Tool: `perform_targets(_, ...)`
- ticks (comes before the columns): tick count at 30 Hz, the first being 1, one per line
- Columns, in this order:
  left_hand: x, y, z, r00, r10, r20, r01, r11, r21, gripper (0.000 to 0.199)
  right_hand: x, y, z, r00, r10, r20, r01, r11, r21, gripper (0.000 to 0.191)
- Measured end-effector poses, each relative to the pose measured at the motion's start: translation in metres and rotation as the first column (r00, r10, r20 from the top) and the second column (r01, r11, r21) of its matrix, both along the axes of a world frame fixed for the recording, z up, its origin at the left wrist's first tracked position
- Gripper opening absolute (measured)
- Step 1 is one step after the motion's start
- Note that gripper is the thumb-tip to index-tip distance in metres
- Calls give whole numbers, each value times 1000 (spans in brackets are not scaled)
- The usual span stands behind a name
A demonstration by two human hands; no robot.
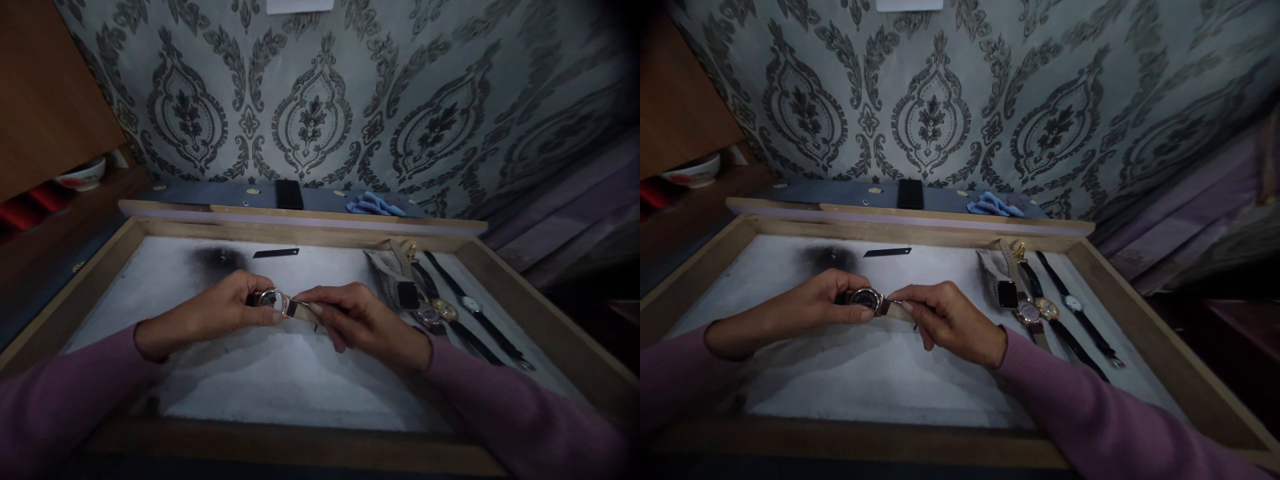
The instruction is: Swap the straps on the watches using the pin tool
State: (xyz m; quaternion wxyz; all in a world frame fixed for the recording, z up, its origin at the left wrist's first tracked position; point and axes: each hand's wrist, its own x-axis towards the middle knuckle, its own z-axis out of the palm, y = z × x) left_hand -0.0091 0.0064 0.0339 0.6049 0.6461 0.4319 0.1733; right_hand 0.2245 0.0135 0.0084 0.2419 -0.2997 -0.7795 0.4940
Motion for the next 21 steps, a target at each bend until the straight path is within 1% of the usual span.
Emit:
perform_targets(8, 1, -1, -1, 999, -1, -33, 1, 1000, -4, 30, 1, -1, 0, 999, 4, 42, -5, 999, 39, 36)
perform_targets(13, 1, -2, -2, 999, 1, -42, -1, 1000, 4, 28, 0, -1, -3, 999, 7, 31, -10, 996, 85, 35)
perform_targets(17, 1, -3, -3, 1000, 6, -18, -6, 1000, -10, 28, -1, -3, -5, 1000, 17, 18, -19, 997, 69, 36)
perform_targets(21, 1, 0, -6, 999, 28, -22, -27, 999, 39, 24, -3, -9, -5, 999, 31, 35, -35, 993, 116, 33)
